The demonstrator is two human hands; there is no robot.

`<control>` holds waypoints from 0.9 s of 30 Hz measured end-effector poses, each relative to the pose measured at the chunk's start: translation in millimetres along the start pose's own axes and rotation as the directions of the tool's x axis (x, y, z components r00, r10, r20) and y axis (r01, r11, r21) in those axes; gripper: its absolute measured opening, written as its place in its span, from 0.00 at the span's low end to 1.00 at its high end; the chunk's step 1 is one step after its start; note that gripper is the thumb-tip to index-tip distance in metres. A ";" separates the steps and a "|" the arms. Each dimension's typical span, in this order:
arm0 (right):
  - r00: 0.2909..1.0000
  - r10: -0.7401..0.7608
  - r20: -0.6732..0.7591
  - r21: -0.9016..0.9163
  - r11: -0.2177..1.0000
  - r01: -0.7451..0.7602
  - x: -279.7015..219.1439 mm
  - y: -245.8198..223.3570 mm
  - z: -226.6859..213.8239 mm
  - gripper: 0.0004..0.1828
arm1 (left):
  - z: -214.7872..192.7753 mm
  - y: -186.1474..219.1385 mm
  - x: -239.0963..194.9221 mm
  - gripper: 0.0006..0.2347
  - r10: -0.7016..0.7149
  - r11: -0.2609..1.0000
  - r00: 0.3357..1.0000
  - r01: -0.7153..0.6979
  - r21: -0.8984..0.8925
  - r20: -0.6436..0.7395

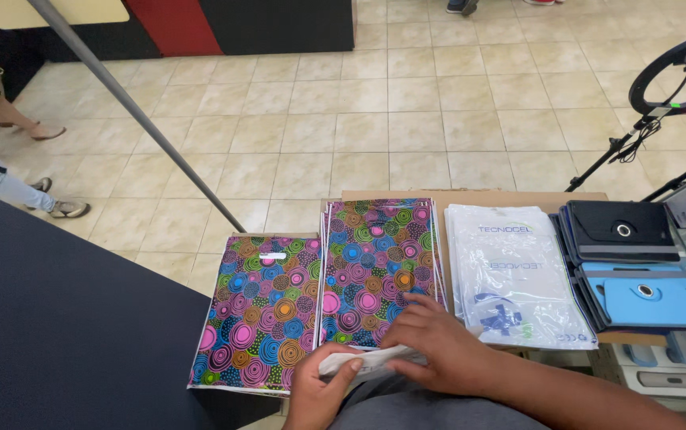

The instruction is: The person organizes various electronic accessories by placing tablet cases into plastic bags, stacking decorated bags, and arranging items on a counter.

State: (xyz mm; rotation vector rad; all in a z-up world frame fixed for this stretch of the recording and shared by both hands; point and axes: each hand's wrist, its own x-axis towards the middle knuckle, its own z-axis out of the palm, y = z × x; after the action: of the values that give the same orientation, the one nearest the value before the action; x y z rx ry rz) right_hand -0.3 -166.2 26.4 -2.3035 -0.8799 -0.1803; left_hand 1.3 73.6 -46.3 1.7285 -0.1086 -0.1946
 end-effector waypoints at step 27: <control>0.841 0.215 -0.497 -0.080 0.953 -0.291 -44.3 26.4 -70.5 0.08 | -4.5 -18.7 40.5 0.16 -0.144 0.878 0.903 -0.072 0.472 0.405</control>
State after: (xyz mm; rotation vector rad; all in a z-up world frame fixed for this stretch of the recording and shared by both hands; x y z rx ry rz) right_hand -10.4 -249.2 51.8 -2.3270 -0.3070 -0.6965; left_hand 41.1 73.7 -66.8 2.1585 -0.4857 -0.6236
